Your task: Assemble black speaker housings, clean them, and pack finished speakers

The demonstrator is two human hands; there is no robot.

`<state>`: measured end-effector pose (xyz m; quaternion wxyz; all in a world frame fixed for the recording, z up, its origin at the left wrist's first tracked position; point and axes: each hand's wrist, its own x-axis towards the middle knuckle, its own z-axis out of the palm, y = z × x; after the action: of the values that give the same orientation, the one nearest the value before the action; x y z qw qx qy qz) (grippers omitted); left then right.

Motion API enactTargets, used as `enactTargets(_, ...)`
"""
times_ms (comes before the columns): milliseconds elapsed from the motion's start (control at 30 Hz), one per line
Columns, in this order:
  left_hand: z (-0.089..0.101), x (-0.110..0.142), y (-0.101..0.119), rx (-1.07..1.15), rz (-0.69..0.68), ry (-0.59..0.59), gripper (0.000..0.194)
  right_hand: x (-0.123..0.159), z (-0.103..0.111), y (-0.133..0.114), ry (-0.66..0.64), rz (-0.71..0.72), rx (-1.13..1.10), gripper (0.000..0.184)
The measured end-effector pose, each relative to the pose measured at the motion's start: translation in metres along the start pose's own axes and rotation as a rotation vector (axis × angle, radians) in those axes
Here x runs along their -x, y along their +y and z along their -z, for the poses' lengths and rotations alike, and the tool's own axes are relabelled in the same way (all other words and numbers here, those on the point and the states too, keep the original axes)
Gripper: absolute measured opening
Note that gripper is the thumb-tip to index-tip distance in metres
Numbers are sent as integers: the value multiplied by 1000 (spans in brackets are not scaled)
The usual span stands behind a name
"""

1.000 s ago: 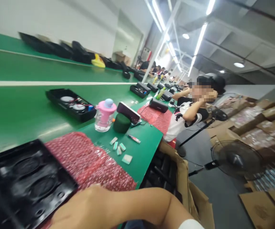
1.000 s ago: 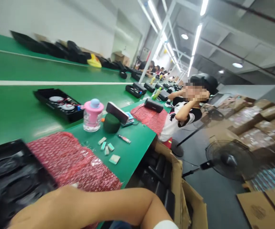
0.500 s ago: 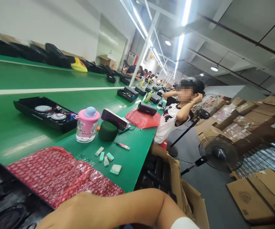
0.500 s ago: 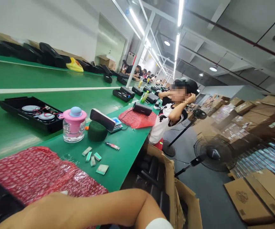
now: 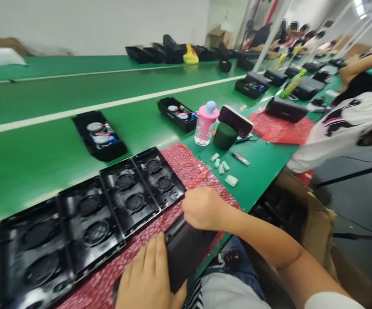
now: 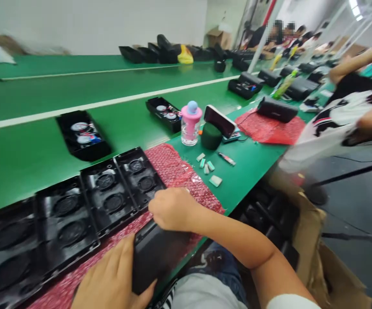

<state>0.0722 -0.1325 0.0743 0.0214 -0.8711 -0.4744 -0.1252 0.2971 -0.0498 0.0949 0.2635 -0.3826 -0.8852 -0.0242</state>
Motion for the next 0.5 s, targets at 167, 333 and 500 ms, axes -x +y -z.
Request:
enactTargets(167,9,1,14,-125,-57,-19,65,27,18,-25,66,287,-219,31)
enactTargets(333,13,4,28,-150,-2,-35,81,30,33,5,156,20,-103,37)
enactTargets(500,16,2,23,-140,-64,-17,82,26,13,-31,240,115,-139,34)
